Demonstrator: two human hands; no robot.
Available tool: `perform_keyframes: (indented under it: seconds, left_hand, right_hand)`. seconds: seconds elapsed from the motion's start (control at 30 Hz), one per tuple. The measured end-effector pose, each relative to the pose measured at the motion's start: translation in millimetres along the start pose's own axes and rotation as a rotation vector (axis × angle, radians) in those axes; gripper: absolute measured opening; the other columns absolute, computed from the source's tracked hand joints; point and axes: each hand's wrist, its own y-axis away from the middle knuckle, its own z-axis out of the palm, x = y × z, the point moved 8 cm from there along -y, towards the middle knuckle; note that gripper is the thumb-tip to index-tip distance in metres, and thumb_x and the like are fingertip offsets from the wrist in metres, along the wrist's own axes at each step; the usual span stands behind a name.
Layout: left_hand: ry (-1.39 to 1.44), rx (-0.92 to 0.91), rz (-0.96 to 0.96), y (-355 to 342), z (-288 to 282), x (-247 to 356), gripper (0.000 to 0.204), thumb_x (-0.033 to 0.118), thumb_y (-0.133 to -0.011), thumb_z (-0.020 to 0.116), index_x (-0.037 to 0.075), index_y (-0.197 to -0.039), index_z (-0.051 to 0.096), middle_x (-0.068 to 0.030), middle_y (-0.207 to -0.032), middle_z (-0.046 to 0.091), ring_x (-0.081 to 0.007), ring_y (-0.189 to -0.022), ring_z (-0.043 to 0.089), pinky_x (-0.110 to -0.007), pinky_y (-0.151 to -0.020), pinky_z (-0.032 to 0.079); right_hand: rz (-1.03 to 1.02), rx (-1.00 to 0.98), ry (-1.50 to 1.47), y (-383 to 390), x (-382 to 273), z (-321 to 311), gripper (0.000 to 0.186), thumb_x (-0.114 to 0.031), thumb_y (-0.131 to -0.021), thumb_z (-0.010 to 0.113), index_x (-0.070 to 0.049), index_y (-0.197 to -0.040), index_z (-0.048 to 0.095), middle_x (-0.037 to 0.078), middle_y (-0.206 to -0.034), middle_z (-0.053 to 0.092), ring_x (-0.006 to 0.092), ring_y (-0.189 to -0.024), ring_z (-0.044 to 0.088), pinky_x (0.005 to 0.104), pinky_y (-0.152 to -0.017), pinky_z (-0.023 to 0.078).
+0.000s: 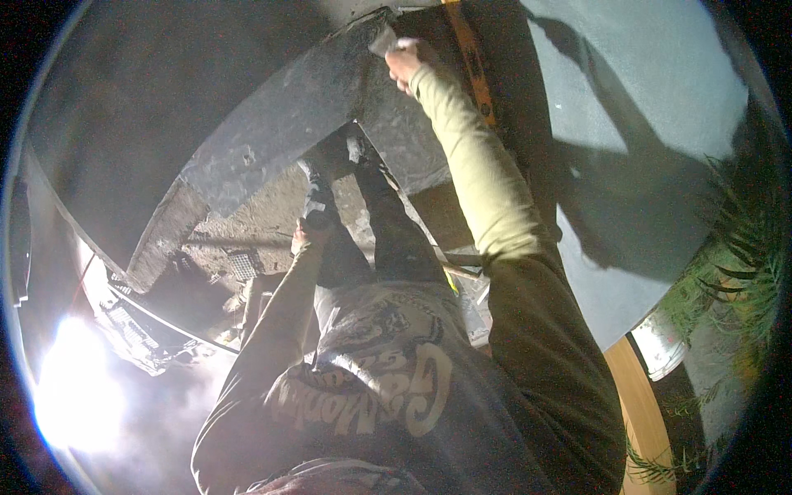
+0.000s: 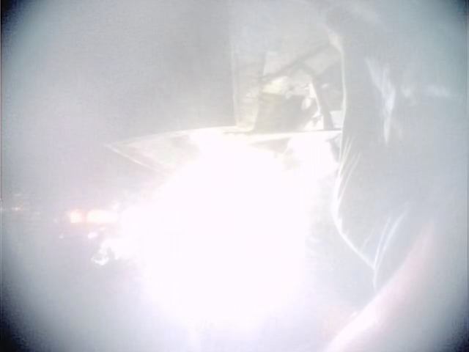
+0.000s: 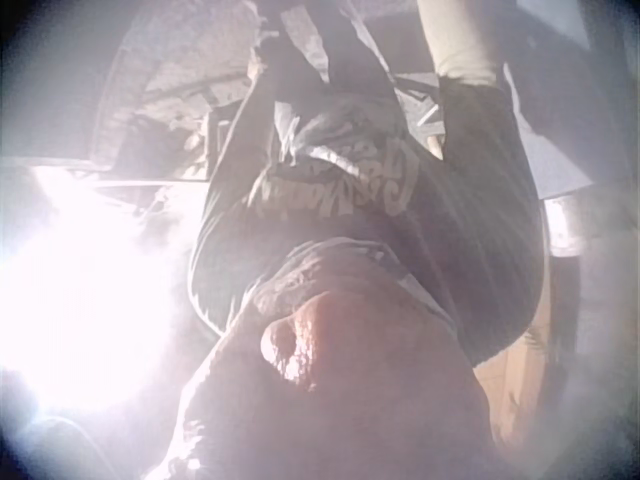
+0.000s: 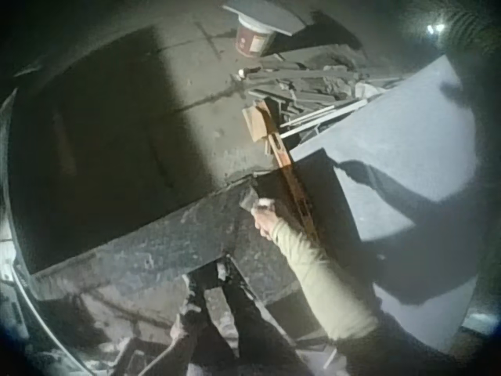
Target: The person uses an angle grinder to cut and smooth a concrete surface, then switches to a hand trowel to scrape and level the area. The work is performed at night under artificial lighting.
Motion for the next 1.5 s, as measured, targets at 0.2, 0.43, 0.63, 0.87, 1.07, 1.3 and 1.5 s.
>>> perform_keyframes:
  seconds: [0.2,0.43,0.63,0.87,1.07,1.3,1.5]
  left_hand:
    - [0.046,0.017,-0.008,0.2,2.4,-3.9,0.111,0.065,-0.069,0.08,0.005,-0.153,0.04,-0.0208,-0.133,0.066,-0.0364,-0.121,0.066,-0.045,-0.099,0.055]
    - [0.067,0.076,0.012,-8.5,17.5,-18.9,0.111,0.064,-0.07,0.081,0.005,-0.154,0.039,-0.0209,-0.136,0.065,-0.0342,-0.125,0.065,-0.044,-0.101,0.054]
    - [0.062,0.027,0.036,-13.3,22.3,-16.5,0.11,0.065,-0.071,0.08,0.006,-0.154,0.039,-0.0206,-0.136,0.064,-0.0344,-0.125,0.064,-0.044,-0.102,0.054]
    - [0.068,0.01,0.015,3.7,14.0,-13.2,0.107,0.064,-0.071,0.081,0.004,-0.151,0.042,-0.0211,-0.136,0.064,-0.0355,-0.125,0.064,-0.045,-0.102,0.054]
    - [0.116,0.016,-0.013,-4.4,29.1,-31.9,0.107,0.065,-0.068,0.082,0.005,-0.149,0.044,-0.0211,-0.133,0.066,-0.0356,-0.123,0.065,-0.045,-0.099,0.055]
    - [0.1,0.05,0.009,-8.8,31.8,-26.8,0.107,0.068,-0.065,0.083,0.006,-0.145,0.046,-0.0195,-0.131,0.067,-0.0357,-0.121,0.066,-0.046,-0.099,0.055]
    - [0.124,-0.008,-0.018,-7.2,36.8,-33.0,0.108,0.068,-0.069,0.081,0.007,-0.149,0.043,-0.0186,-0.136,0.065,-0.0357,-0.124,0.065,-0.045,-0.101,0.054]
  right_hand:
    - [-0.047,0.048,0.056,10.0,16.7,-5.9,0.018,-0.024,-0.099,0.064,-0.01,-0.109,0.061,0.0,-0.069,0.06,0.0076,-0.044,0.049,0.0274,-0.033,0.037]
    - [0.023,0.017,0.068,4.2,10.8,4.2,0.027,-0.026,-0.098,0.064,-0.007,-0.117,0.058,0.003,-0.071,0.061,0.0091,-0.042,0.049,0.0271,-0.033,0.035]
    - [0.002,0.044,-0.042,-27.9,1.0,0.1,0.017,-0.027,-0.099,0.06,-0.01,-0.102,0.057,0.0,-0.068,0.054,0.0087,-0.041,0.042,0.0276,-0.032,0.032]
    - [0.009,0.057,-0.114,-15.9,33.8,6.8,0.015,-0.029,-0.098,0.065,-0.016,-0.096,0.059,0.001,-0.064,0.055,0.0096,-0.04,0.046,0.0287,-0.031,0.034]
    - [-0.046,-0.063,0.137,19.1,62.0,38.1,0.017,-0.022,-0.102,0.056,-0.008,-0.11,0.058,0.006,-0.072,0.062,0.0142,-0.046,0.057,0.0333,-0.034,0.042]
    - [-0.272,0.262,0.27,5.3,-5.9,-22.5,0.043,-0.033,-0.104,0.055,-0.008,-0.138,0.051,0.006,-0.082,0.068,0.0116,-0.049,0.055,0.0285,-0.041,0.046]
    - [-0.18,0.013,0.61,-32.7,-21.9,-35.7,0.045,-0.031,-0.101,0.059,-0.005,-0.137,0.054,0.006,-0.089,0.069,0.014,-0.057,0.061,0.0335,-0.049,0.048]
